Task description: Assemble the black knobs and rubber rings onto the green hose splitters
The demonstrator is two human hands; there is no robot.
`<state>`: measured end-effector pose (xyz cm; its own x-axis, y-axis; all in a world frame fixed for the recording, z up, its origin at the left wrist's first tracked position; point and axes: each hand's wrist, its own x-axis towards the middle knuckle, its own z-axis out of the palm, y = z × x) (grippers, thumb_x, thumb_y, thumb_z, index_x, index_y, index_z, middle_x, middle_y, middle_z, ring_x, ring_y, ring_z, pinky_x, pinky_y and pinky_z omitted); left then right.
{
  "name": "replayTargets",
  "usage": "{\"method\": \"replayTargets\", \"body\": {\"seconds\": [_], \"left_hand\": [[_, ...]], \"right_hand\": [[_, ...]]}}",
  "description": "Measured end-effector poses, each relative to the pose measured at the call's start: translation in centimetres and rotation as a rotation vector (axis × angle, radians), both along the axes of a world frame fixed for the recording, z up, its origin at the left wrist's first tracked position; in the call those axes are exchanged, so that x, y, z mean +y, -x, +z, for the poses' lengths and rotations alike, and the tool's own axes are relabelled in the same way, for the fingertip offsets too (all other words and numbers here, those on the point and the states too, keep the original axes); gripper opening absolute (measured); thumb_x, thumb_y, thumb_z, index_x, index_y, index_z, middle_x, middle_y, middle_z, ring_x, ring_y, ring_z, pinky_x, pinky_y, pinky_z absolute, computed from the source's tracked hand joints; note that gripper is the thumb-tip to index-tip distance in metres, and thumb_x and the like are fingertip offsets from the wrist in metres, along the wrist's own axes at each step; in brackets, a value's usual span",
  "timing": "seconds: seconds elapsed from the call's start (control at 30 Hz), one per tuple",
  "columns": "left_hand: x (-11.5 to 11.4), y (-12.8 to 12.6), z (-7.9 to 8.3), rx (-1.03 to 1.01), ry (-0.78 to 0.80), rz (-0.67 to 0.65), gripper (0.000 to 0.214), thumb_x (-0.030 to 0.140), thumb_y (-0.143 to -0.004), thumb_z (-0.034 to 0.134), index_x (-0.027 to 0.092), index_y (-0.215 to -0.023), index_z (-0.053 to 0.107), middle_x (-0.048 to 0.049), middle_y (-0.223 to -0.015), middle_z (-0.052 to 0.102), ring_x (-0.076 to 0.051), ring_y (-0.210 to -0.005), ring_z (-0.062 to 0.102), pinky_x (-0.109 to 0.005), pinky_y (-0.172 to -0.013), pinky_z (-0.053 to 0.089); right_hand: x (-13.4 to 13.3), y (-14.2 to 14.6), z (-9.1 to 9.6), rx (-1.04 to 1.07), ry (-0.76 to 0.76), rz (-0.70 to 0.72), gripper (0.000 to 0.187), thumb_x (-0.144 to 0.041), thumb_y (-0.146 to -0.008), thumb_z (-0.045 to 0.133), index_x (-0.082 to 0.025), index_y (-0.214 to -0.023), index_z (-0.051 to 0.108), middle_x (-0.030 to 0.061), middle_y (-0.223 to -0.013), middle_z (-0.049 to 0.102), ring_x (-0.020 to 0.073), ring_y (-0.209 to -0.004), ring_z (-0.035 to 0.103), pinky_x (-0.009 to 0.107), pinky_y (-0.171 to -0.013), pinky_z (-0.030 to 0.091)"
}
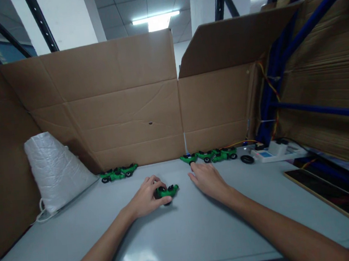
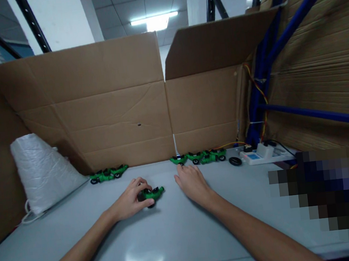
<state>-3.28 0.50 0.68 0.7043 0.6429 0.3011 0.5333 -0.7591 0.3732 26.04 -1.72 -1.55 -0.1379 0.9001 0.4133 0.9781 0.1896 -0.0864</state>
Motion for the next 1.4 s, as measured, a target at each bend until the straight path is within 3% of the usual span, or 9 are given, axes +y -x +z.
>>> {"method": "replayTargets", "body": {"seconds": [0.27, 0.43, 0.53, 0.67, 0.8, 0.9, 1.07, 1.2, 1.4], "left_hand": [[-0.4, -0.5, 0.2, 0.003, 0.016, -0.025, 0.041, 0.059, -0.095, 0.071, 0.024, -0.116, 0.075, -0.0106, -0.117, 0.068, -0.029, -0.111, 0.059, -0.043, -0.105, 0.046], [-1.3, -1.1, 0.7, -0.036, 0.076, -0.096, 0.029, 0.031, -0.092, 0.071, 0.025, -0.121, 0.072, -0.0095, -0.121, 0.069, -0.030, -0.117, 0.061, -0.044, -0.109, 0.047], [-1.7, -1.5, 0.6, -0.054, 0.077, -0.137, 0.043, 0.011, -0.083, 0.064, 0.026, -0.123, 0.071, -0.0087, -0.126, 0.067, -0.029, -0.124, 0.058, -0.045, -0.115, 0.044], [-1.8, -1.7, 0.2, -0.074, 0.039, -0.127, 0.052, 0.004, -0.078, 0.058, 0.026, -0.122, 0.072, -0.0093, -0.134, 0.063, -0.030, -0.133, 0.053, -0.047, -0.120, 0.041], [-1.6, -1.5, 0.0, -0.078, 0.001, -0.092, 0.043, 0.010, -0.085, 0.064, 0.026, -0.124, 0.072, -0.0099, -0.134, 0.062, -0.030, -0.133, 0.051, -0.048, -0.120, 0.040], [-1.6, -1.5, 0.1, -0.087, -0.023, -0.072, 0.025, 0.030, -0.094, 0.073, 0.026, -0.118, 0.074, -0.0119, -0.136, 0.061, -0.032, -0.134, 0.050, -0.049, -0.119, 0.040], [-1.5, -1.6, 0.4, -0.109, -0.039, -0.058, 0.020, 0.043, -0.101, 0.069, 0.025, -0.106, 0.077, -0.0114, -0.132, 0.064, -0.030, -0.131, 0.051, -0.046, -0.116, 0.040], [-1.3, -1.4, 0.5, -0.104, -0.022, -0.094, 0.023, 0.043, -0.098, 0.073, 0.024, -0.111, 0.077, -0.0116, -0.130, 0.066, -0.030, -0.130, 0.053, -0.046, -0.115, 0.040], [-1.4, -2.0, -0.3, -0.182, 0.088, -0.150, 0.022, 0.039, -0.094, 0.079, 0.023, -0.109, 0.077, -0.0100, -0.124, 0.069, -0.027, -0.123, 0.059, -0.042, -0.112, 0.043]], "right_hand": [[-0.8, 1.3, -1.4, -0.052, 0.043, 0.098, 0.015, -0.017, -0.103, 0.056, -0.018, -0.116, 0.064, 0.0163, -0.115, 0.075, 0.0351, -0.111, 0.066, 0.045, -0.094, 0.043], [-0.7, 1.0, -1.3, -0.024, 0.017, 0.106, 0.016, -0.016, -0.102, 0.055, -0.021, -0.115, 0.064, 0.0150, -0.119, 0.072, 0.0343, -0.113, 0.063, 0.044, -0.095, 0.045], [-0.4, 0.2, -1.0, -0.002, -0.033, 0.003, 0.020, -0.019, -0.101, 0.059, -0.021, -0.120, 0.065, 0.0186, -0.122, 0.069, 0.0377, -0.117, 0.060, 0.048, -0.097, 0.046], [0.0, -0.5, -1.1, -0.007, 0.022, 0.002, 0.023, -0.014, -0.100, 0.056, -0.018, -0.121, 0.066, 0.0201, -0.122, 0.068, 0.0384, -0.118, 0.060, 0.049, -0.097, 0.046], [-0.1, 0.3, -1.3, 0.088, 0.071, 0.121, 0.020, -0.009, -0.100, 0.057, -0.018, -0.115, 0.066, 0.0155, -0.121, 0.069, 0.0325, -0.114, 0.063, 0.043, -0.098, 0.047], [-0.6, 1.3, -1.4, 0.163, 0.101, 0.249, 0.019, -0.009, -0.100, 0.059, -0.020, -0.115, 0.065, 0.0109, -0.117, 0.071, 0.0281, -0.115, 0.064, 0.039, -0.102, 0.046], [-1.0, 1.9, -1.3, 0.219, 0.125, 0.297, 0.014, -0.012, -0.102, 0.059, -0.019, -0.111, 0.067, 0.0108, -0.115, 0.069, 0.0272, -0.114, 0.065, 0.039, -0.102, 0.049], [-0.5, 1.4, -0.2, 0.425, -0.066, 0.303, 0.022, -0.014, -0.103, 0.055, -0.018, -0.122, 0.064, 0.0131, -0.118, 0.067, 0.0276, -0.112, 0.065, 0.041, -0.100, 0.052], [-1.3, 2.4, 1.5, 0.951, -0.295, 0.408, 0.022, -0.035, -0.108, 0.055, -0.023, -0.125, 0.058, 0.0088, -0.110, 0.068, 0.0244, -0.096, 0.069, 0.041, -0.088, 0.059]]}}
